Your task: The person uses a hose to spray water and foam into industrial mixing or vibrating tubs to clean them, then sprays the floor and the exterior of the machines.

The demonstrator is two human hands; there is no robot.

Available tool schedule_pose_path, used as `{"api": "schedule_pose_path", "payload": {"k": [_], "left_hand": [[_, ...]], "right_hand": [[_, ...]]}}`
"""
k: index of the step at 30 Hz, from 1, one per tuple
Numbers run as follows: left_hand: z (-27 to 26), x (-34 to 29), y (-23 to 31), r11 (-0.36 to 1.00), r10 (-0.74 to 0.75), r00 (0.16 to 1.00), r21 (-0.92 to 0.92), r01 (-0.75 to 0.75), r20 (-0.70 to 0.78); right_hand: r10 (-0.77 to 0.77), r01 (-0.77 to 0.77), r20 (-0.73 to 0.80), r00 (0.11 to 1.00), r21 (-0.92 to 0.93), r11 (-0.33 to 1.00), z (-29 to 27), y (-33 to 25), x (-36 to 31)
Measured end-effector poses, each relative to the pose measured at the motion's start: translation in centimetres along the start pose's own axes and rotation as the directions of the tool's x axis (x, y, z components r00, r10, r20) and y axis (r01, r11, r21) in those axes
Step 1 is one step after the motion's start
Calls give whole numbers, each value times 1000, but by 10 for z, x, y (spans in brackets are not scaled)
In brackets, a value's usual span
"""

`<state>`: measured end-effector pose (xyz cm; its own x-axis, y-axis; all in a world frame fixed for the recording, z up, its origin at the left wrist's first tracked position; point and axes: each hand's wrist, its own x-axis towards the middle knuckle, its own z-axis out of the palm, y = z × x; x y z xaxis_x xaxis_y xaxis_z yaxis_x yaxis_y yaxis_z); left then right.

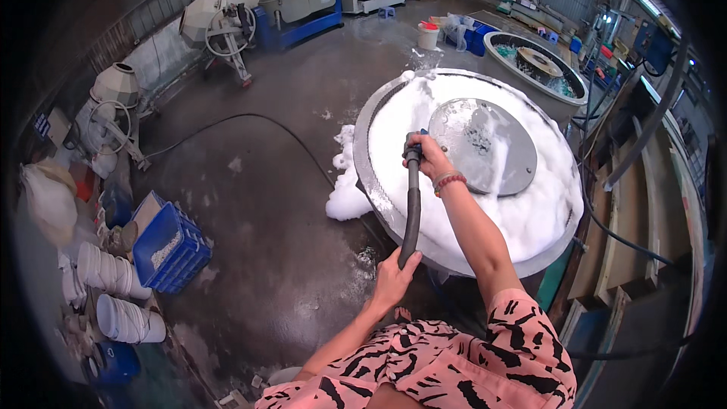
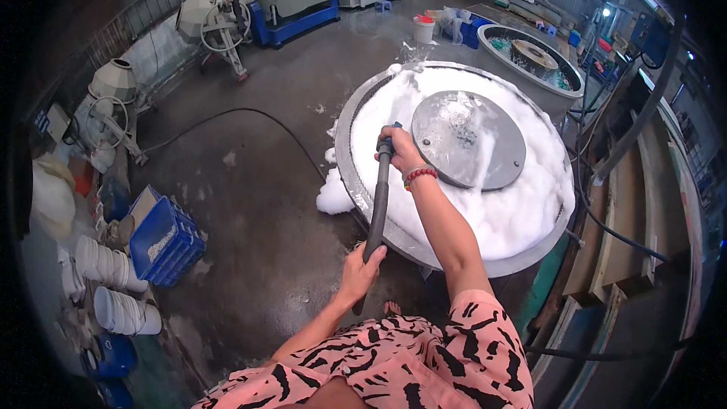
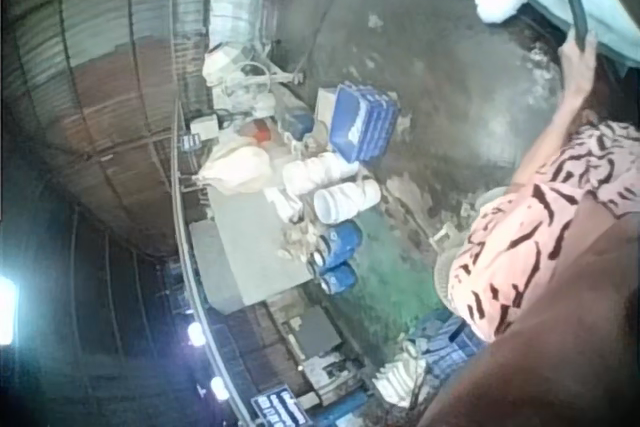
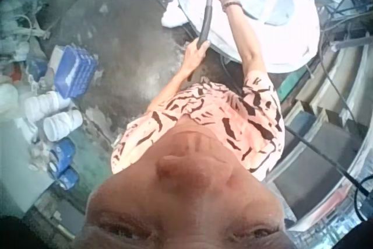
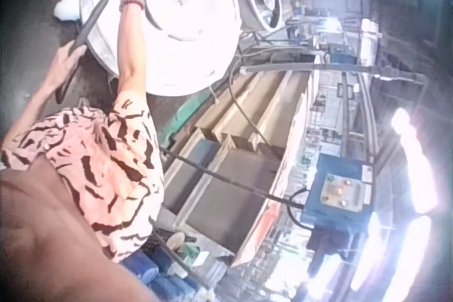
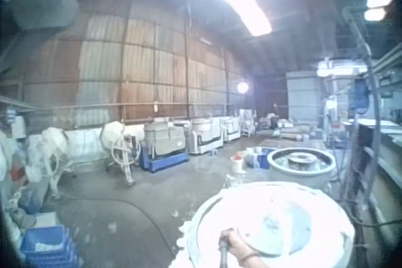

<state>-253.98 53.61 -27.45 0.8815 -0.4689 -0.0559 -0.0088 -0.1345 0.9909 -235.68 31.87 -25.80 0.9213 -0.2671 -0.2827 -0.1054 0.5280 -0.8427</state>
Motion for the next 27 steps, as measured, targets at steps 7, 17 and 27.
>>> {"api": "schedule_pose_path", "payload": {"k": [7, 17, 27], "left_hand": [[7, 9, -7, 999, -7, 998, 40, 9, -65], [23, 19, 11, 998, 39, 982, 40, -47, 185], [112, 33, 24, 996, 88, 902, -45, -76, 423]], "right_hand": [[77, -81, 53, 996, 73, 994, 9, 3, 9], [-98, 106, -68, 993, 129, 986, -44, -31, -17], [-230, 255, -202, 952, 108, 961, -135, -105, -69]]}}
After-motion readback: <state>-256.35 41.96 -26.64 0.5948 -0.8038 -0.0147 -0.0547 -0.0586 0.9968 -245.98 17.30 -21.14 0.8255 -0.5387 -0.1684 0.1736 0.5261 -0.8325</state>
